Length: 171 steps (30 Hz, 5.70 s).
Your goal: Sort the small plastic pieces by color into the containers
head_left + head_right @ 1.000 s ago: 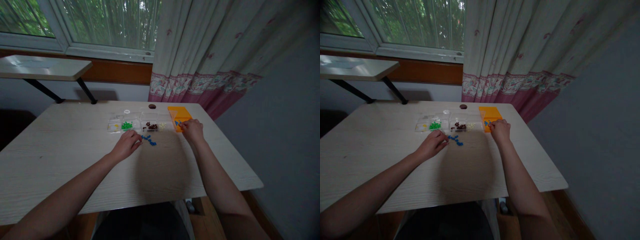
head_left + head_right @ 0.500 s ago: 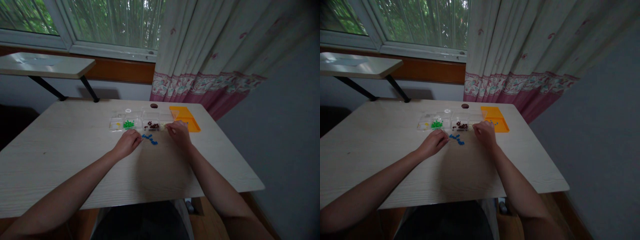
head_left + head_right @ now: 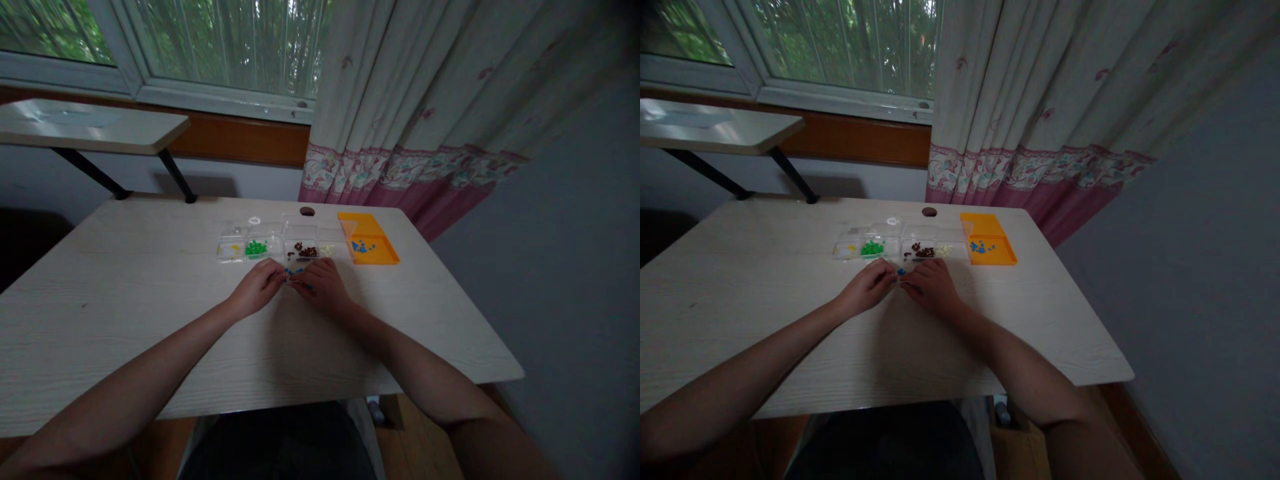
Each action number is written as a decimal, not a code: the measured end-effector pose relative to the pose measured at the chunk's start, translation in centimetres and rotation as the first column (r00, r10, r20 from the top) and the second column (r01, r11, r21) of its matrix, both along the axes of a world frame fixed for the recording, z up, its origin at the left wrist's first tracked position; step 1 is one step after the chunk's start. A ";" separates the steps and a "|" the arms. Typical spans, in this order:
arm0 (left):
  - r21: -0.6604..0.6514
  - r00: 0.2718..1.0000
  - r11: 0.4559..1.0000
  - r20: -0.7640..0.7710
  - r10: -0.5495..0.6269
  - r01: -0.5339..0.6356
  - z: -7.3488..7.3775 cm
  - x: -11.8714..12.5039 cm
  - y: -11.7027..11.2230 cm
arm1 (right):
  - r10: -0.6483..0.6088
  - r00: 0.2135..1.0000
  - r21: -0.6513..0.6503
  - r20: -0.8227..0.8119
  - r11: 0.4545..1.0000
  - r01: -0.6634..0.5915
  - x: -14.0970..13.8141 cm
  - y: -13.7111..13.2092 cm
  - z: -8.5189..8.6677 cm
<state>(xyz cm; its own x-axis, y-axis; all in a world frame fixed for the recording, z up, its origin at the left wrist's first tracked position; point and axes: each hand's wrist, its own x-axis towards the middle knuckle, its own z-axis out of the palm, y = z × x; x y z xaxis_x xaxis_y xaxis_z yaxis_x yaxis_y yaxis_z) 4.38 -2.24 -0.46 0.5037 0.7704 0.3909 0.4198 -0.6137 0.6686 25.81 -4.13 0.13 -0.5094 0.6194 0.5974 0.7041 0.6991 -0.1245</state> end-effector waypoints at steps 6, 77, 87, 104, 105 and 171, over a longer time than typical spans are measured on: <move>-0.028 1.000 1.000 0.004 -0.010 0.010 -0.2 0.1 0.0 | 0.029 0.998 0.065 -0.048 0.998 -0.026 -0.2 -0.1 -0.2; 0.051 0.980 0.999 -0.198 0.027 -0.017 -0.1 -0.9 0.4 | -0.794 0.601 -0.226 -0.089 0.604 0.764 12.5 4.8 -0.2; 0.048 0.993 0.998 -0.107 0.044 -0.039 -0.7 -1.0 0.6 | -0.813 0.578 -0.055 0.071 0.576 0.816 10.9 3.4 1.2; 0.054 0.986 0.997 -0.155 0.063 -0.055 -0.4 -0.8 0.3 | -0.425 0.905 -0.051 0.023 0.904 0.425 4.8 2.3 0.7; 0.057 0.986 0.997 -0.157 0.059 -0.051 -0.4 -0.8 0.3 | -0.398 0.917 -0.053 0.018 0.916 0.398 4.6 2.2 0.8; 0.168 0.947 0.977 -0.272 0.172 -0.129 -0.4 -1.2 0.4 | -0.740 0.642 -0.234 0.202 0.600 0.765 12.0 3.3 2.1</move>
